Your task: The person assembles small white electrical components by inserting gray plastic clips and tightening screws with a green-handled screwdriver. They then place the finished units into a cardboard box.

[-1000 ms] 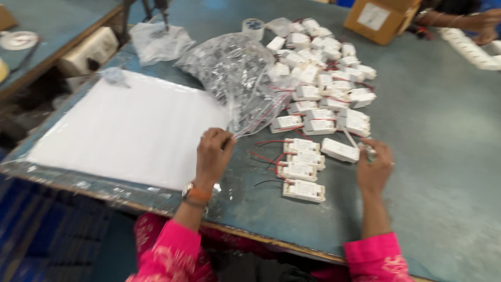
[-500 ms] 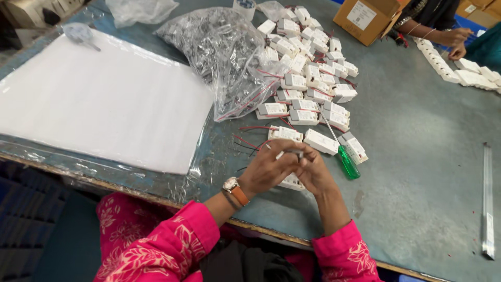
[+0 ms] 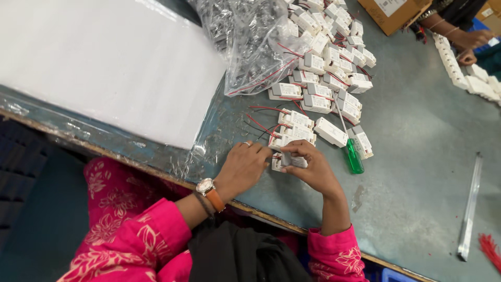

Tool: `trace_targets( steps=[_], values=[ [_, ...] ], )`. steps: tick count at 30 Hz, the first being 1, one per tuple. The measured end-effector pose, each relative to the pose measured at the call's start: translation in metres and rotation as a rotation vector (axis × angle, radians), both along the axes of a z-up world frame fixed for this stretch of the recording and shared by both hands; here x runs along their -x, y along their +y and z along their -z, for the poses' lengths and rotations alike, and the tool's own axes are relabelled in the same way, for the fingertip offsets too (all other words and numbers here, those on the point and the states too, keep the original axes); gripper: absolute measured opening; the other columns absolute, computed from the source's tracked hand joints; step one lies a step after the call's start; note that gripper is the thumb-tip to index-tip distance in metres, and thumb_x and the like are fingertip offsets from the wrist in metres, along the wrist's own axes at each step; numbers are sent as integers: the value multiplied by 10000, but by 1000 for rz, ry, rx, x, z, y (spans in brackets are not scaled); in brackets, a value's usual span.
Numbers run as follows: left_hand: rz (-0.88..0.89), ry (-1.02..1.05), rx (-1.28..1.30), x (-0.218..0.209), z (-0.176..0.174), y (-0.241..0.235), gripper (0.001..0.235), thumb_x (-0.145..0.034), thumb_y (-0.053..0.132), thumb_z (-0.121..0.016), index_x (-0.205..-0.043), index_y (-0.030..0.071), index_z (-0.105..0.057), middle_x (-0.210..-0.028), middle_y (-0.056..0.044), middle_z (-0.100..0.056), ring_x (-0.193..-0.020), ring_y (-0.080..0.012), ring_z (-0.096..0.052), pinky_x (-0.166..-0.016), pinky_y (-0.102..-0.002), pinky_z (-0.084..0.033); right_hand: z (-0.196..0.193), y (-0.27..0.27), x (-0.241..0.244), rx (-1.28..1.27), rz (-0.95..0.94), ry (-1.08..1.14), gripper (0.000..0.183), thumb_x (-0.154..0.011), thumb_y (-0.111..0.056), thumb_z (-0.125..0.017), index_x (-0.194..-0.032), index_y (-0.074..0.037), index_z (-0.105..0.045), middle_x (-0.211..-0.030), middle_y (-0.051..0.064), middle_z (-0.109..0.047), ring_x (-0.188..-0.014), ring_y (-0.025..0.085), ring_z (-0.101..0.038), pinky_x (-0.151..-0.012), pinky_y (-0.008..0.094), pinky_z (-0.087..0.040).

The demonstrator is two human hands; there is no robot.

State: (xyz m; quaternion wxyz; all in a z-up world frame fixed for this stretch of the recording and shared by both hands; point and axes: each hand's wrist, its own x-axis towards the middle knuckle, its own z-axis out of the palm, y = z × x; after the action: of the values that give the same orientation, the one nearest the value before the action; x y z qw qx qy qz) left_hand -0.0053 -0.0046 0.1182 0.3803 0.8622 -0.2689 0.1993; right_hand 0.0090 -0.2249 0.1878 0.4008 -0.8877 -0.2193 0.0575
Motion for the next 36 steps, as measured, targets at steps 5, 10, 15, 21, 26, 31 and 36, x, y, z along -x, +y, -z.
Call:
trace_targets(
  steps=[5,10,15,21,26,31,36],
  values=[
    [-20,17,-47,-5,-4,0,186,-868,217,-676,-964,68,-735,-930,-105,-647,-918,-295,-641,-800,-464,-459,-9,17,10,108,26,-57,560,-653,-68,-887,-1189,-58,-724,-1144,73,-704,-1101,219,-660,-975,335,-500],
    [0,80,-116,-1,2,2,131,-873,140,-624,-840,114,-749,-939,-97,-647,-945,-275,-651,-824,-450,-465,-16,31,16,250,41,-153,546,-669,-102,-892,-1182,-33,-721,-1129,103,-730,-1076,262,-684,-942,356,-520],
    [14,107,-103,0,9,2,150,-849,119,-607,-801,107,-749,-939,-109,-642,-942,-277,-649,-833,-451,-460,-23,34,9,386,51,-136,532,-660,-137,-901,-1151,-16,-737,-1083,125,-721,-999,272,-704,-872,357,-537],
    [35,106,-80,1,12,4,144,-836,144,-616,-785,102,-745,-895,-110,-644,-930,-286,-645,-831,-454,-456,-28,48,9,495,66,-127,517,-638,-171,-911,-1102,-23,-737,-1022,118,-723,-968,282,-706,-836,373,-537],
    [54,104,-35,1,7,5,142,-851,141,-609,-801,86,-730,-868,-107,-646,-875,-285,-647,-816,-456,-457,-36,64,4,758,56,-257,457,-558,-225,-927,-967,-86,-776,-866,85,-697,-910,320,-657,-764,447,-498],
    [77,124,-59,7,-1,7,197,-873,146,-612,-1014,68,-726,-925,-109,-641,-855,-283,-634,-785,-451,-452,-42,68,-10,864,-30,-153,414,-562,-258,-915,-917,-114,-760,-847,61,-676,-904,309,-650,-727,466,-493],
    [125,-61,-52,3,-13,11,415,-838,105,-607,-1248,73,-666,-1015,-102,-627,-869,-265,-617,-770,-432,-448,-41,57,-8,758,-4,-204,368,-663,-195,-859,-1008,-126,-751,-901,52,-675,-936,294,-658,-759,436,-522]
  ],
)
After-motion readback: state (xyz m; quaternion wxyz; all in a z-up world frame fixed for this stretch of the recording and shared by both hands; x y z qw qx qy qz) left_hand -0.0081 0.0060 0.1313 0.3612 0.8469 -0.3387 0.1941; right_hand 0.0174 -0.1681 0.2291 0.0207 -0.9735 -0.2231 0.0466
